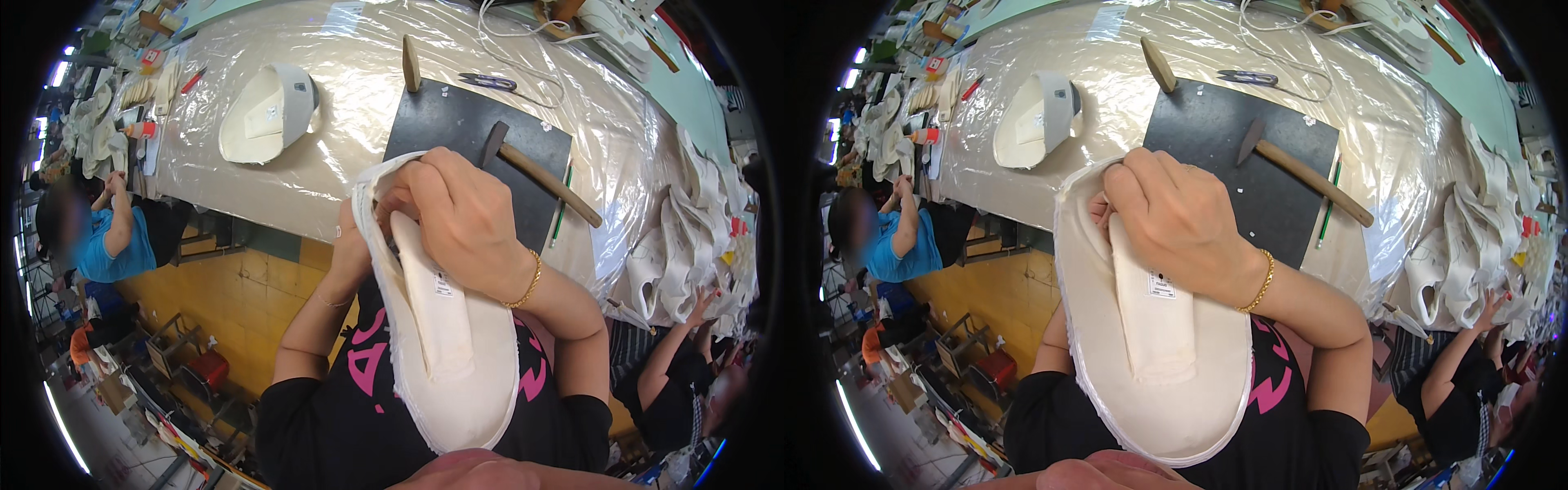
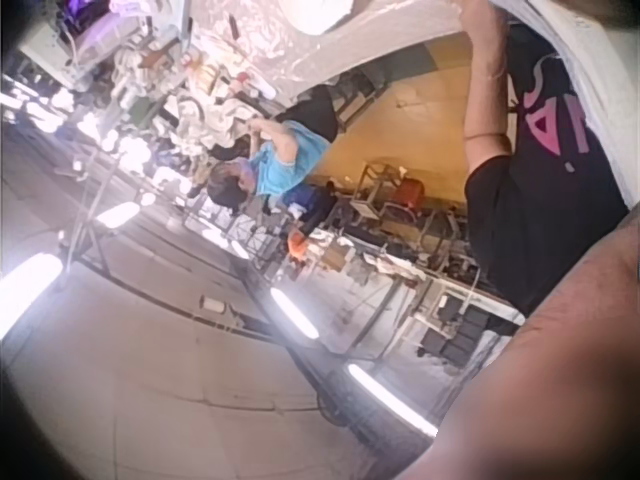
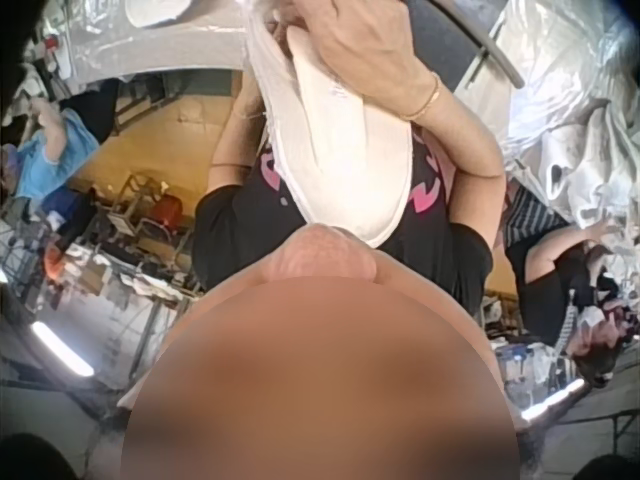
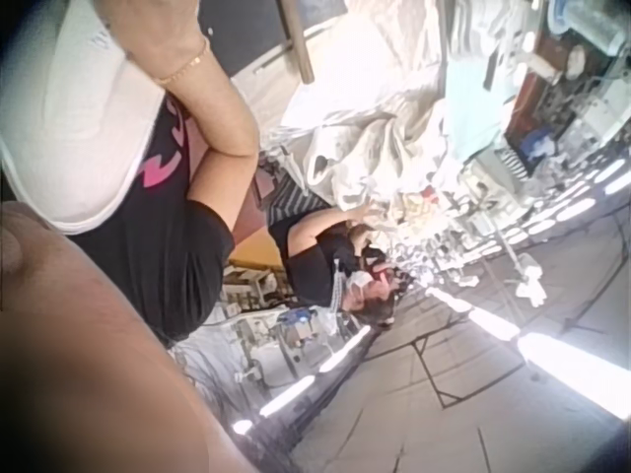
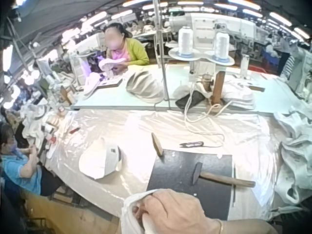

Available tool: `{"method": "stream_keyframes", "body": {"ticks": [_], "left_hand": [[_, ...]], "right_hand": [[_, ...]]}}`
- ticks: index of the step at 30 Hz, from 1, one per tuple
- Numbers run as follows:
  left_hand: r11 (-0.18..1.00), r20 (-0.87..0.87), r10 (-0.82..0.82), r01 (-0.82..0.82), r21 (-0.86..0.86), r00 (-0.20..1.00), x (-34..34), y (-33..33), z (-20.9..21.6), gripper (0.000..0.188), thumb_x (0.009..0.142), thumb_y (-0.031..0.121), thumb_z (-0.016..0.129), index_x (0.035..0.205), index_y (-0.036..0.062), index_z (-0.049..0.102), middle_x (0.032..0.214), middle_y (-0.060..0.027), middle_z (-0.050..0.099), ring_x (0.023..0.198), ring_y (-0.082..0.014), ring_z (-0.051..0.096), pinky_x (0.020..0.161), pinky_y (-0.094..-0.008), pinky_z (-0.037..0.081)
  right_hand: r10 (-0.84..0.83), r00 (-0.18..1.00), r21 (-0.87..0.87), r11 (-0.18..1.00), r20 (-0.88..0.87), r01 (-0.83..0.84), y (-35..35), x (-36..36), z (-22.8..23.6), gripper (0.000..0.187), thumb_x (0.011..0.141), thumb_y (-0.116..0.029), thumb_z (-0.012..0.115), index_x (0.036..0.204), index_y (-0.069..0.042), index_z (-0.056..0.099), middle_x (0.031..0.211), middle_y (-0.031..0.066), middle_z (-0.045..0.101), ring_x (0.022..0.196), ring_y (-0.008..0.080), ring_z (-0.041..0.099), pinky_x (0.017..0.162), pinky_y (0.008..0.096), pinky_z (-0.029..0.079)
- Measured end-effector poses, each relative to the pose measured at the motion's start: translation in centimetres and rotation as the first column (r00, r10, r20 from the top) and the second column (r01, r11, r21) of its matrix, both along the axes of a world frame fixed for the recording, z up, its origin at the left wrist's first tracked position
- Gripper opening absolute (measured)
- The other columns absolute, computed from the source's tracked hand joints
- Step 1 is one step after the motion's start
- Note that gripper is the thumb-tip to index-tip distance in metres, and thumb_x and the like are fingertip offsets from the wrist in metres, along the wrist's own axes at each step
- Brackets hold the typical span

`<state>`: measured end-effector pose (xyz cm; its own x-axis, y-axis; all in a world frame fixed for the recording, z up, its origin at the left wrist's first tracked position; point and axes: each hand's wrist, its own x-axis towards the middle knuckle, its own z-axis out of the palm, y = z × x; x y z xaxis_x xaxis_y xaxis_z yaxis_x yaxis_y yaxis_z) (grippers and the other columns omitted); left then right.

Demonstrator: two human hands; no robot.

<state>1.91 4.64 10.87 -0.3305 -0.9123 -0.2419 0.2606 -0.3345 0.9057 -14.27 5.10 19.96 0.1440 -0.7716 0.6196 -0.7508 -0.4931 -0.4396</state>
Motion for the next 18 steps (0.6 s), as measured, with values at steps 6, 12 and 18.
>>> {"method": "stream_keyframes", "body": {"ticks": [6,12,18], "left_hand": [[0.976,-0.277,0.015,0.045,0.211,0.961,-1.0,-0.4,-0.5,0.040,0.102,0.021,0.057,0.139,0.0079,0.045,0.133,-0.0118,0.053,0.118,-0.0192,0.059,0.077,-0.0298,0.061],[0.965,-0.003,0.006,-0.005,0.264,1.000,-1.4,1.6,2.7,0.050,0.101,0.020,0.058,0.146,0.0102,0.038,0.148,-0.0102,0.041,0.130,-0.0204,0.053,0.076,-0.0319,0.063],[0.866,-0.298,0.076,0.085,0.492,0.952,-1.6,1.6,6.2,0.064,0.098,0.038,0.057,0.150,0.0094,0.035,0.143,-0.0153,0.046,0.125,-0.0282,0.056,0.093,-0.0430,0.053]], "right_hand": [[0.120,0.951,0.244,0.950,0.286,-0.194,-1.0,-2.2,1.6,0.008,0.095,-0.009,0.062,0.097,-0.005,0.055,0.081,0.0094,0.065,0.065,0.0235,0.067,0.054,0.0293,0.049],[0.147,0.765,0.438,0.746,0.627,-0.502,-2.8,-4.5,3.2,0.013,0.107,-0.016,0.043,0.102,-0.005,0.047,0.076,0.0037,0.068,0.070,0.0107,0.069,0.059,0.0237,0.052],[0.167,0.725,0.394,0.748,0.668,-0.535,-4.4,-4.5,3.2,0.014,0.105,-0.017,0.048,0.102,-0.004,0.052,0.073,0.0061,0.065,0.064,0.0137,0.068,0.057,0.0242,0.053]]}}
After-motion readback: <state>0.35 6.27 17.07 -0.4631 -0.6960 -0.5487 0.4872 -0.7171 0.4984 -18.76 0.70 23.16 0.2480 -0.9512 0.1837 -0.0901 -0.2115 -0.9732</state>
